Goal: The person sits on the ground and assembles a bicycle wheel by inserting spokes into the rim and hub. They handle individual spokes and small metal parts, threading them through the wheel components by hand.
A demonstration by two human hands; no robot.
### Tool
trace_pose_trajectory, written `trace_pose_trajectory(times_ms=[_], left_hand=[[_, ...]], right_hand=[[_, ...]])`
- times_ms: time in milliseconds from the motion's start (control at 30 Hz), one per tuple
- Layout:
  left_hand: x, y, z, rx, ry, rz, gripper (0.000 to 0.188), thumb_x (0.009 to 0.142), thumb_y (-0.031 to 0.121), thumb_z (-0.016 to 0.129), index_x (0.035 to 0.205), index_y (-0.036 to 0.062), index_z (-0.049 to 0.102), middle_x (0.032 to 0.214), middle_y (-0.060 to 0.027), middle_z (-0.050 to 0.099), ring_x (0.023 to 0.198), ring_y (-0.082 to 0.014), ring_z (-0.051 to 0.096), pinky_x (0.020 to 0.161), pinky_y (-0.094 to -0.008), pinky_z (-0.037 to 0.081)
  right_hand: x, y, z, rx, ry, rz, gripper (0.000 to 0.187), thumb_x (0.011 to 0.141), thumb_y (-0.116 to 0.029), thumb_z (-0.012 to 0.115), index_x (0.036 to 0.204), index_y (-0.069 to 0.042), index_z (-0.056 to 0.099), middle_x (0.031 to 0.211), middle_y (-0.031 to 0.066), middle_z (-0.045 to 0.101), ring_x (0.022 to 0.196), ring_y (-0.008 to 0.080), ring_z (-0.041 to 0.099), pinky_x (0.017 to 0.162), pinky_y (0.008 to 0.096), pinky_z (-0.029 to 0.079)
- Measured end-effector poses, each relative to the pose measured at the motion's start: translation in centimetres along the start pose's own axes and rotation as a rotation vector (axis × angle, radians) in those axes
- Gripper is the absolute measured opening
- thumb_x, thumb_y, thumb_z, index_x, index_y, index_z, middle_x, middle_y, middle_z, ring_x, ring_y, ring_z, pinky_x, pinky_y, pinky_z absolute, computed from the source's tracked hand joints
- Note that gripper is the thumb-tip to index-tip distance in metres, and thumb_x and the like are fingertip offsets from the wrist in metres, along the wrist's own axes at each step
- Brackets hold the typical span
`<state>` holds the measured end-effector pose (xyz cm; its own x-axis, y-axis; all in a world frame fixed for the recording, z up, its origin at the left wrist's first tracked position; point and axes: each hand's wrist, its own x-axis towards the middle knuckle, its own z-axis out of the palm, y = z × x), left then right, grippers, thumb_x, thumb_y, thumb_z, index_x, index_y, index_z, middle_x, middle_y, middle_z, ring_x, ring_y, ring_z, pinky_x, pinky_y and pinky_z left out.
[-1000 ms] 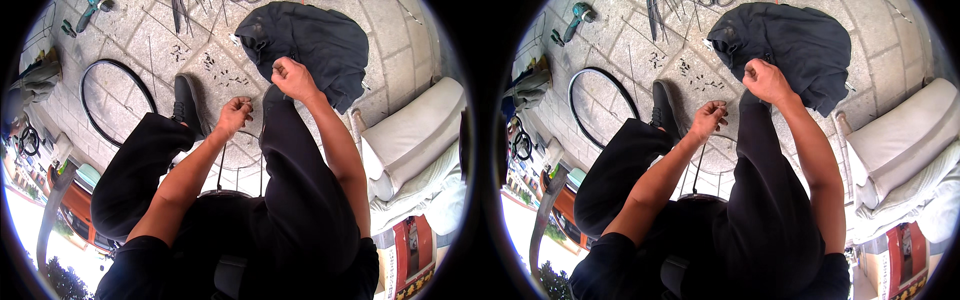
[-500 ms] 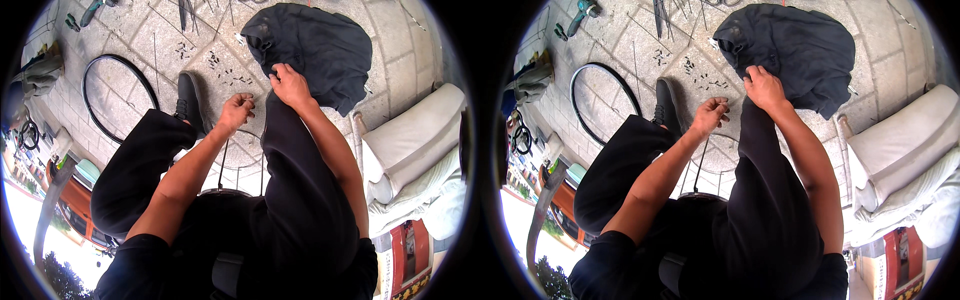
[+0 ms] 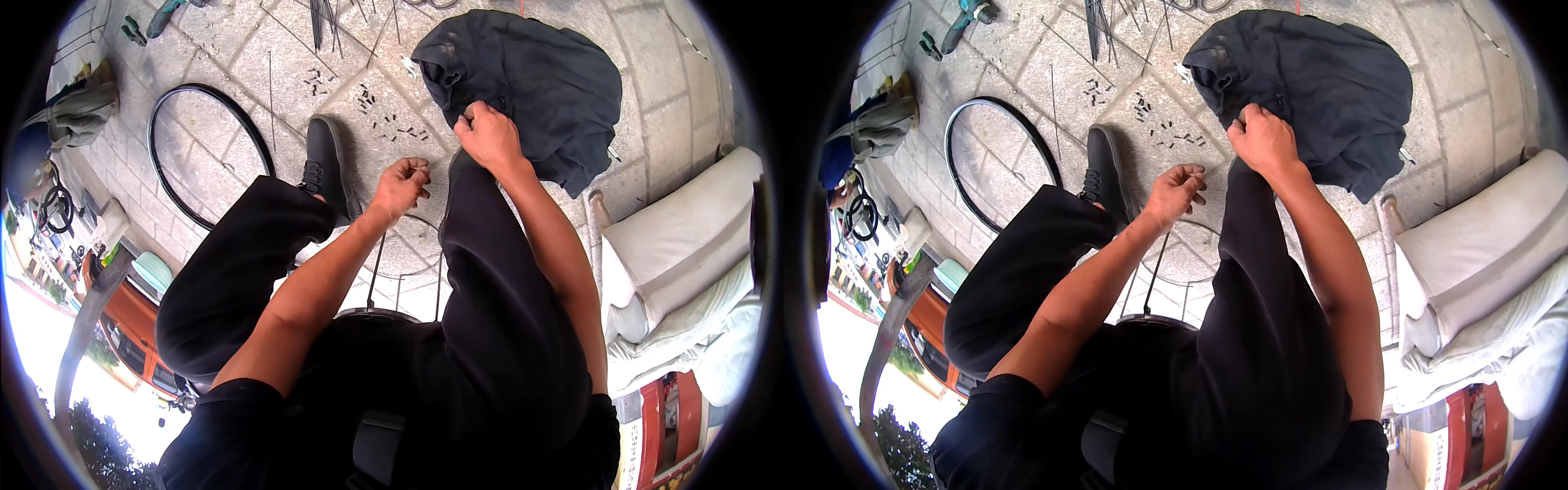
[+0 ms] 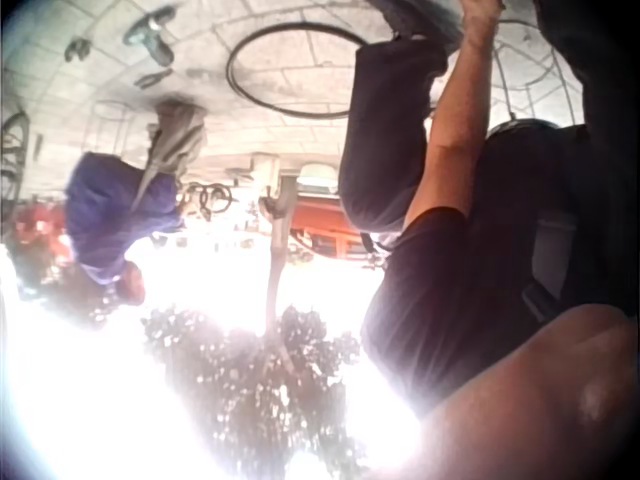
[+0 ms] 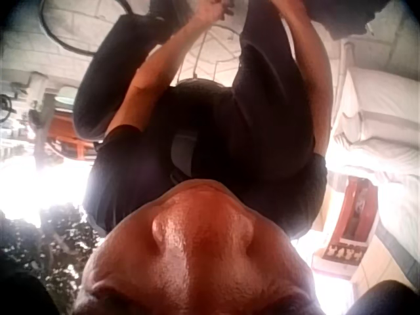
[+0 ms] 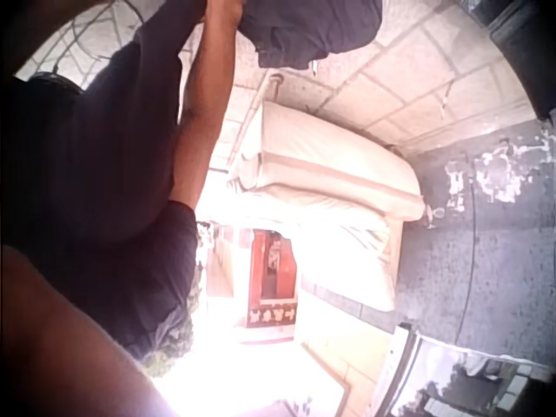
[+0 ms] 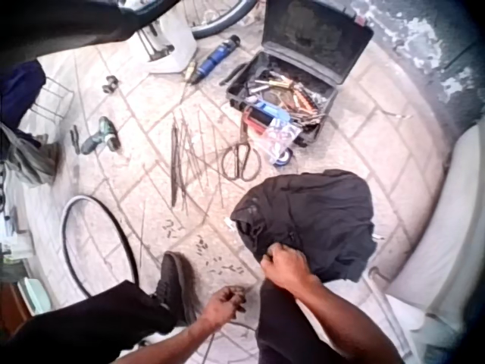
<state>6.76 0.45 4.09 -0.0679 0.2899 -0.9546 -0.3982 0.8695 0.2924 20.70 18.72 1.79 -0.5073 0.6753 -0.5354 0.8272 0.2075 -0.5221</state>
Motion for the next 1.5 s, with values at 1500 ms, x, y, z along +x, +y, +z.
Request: trace_pose_trajectory(times_ms=[1500], left_hand=[[6.5, 10.8, 9.1, 0.249, -0.145, 0.441, 0.034, 0.105, 0.006, 0.062, 0.137, -0.0046, 0.061, 0.132, -0.0143, 0.071, 0.122, -0.0199, 0.067, 0.108, -0.0314, 0.051]], right_hand=[[2.1, 5.1, -6.5, -0.099, -0.105, -0.008, 0.037, 0.095, -0.013, 0.07, 0.129, -0.007, 0.057, 0.124, 0.0247, 0.068, 0.113, 0.0471, 0.067, 0.096, 0.0527, 0.056]])
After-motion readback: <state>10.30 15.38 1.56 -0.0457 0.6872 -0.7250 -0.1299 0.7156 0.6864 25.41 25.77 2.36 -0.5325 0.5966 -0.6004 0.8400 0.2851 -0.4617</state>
